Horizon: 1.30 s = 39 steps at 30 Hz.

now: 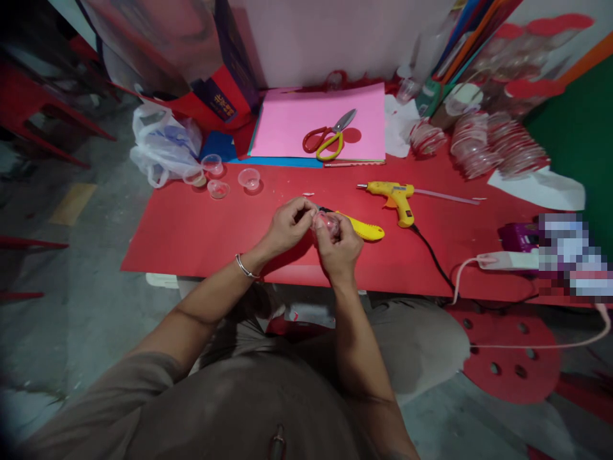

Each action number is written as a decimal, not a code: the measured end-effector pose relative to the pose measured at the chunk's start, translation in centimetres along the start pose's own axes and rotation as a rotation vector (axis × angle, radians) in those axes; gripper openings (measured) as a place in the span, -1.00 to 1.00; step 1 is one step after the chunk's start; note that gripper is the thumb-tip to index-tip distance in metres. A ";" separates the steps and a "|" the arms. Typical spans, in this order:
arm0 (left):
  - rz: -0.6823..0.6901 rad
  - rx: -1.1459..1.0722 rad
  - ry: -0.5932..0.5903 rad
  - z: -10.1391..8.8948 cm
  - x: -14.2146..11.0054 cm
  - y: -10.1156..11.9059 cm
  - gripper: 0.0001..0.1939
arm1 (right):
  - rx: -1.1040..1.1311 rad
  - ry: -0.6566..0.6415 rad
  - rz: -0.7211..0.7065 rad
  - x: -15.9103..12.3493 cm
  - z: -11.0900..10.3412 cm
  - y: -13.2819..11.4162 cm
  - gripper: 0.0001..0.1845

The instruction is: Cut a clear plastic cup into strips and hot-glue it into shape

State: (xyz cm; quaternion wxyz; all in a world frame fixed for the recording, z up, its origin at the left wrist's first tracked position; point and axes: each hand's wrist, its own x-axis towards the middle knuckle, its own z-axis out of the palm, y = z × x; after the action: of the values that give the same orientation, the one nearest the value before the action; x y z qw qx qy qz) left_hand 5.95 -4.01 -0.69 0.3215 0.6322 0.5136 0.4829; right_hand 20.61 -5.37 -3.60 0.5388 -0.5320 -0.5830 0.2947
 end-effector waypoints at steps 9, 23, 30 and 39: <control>-0.311 -0.464 -0.125 -0.6 0.1 0.7 -0.79 | 0.329 -0.022 0.203 0.4 -0.4 1.1 -0.43; -0.050 -0.228 -0.013 0.0 0.1 0.0 -0.86 | 0.399 -0.066 0.289 0.7 -0.2 0.5 -0.38; 0.147 -0.028 0.036 -0.1 -0.4 -0.1 -0.86 | 0.317 -0.098 0.212 0.6 -0.2 0.3 -0.37; 0.120 0.050 0.070 0.4 -0.6 0.1 -0.87 | 0.317 -0.133 0.204 0.3 -0.2 0.0 -0.43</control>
State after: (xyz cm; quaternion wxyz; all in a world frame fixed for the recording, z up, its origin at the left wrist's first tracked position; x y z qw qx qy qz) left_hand 6.37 -4.58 -0.85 0.2580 0.6522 0.4976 0.5103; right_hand 20.80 -5.12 -3.46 0.5436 -0.4761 -0.5066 0.4703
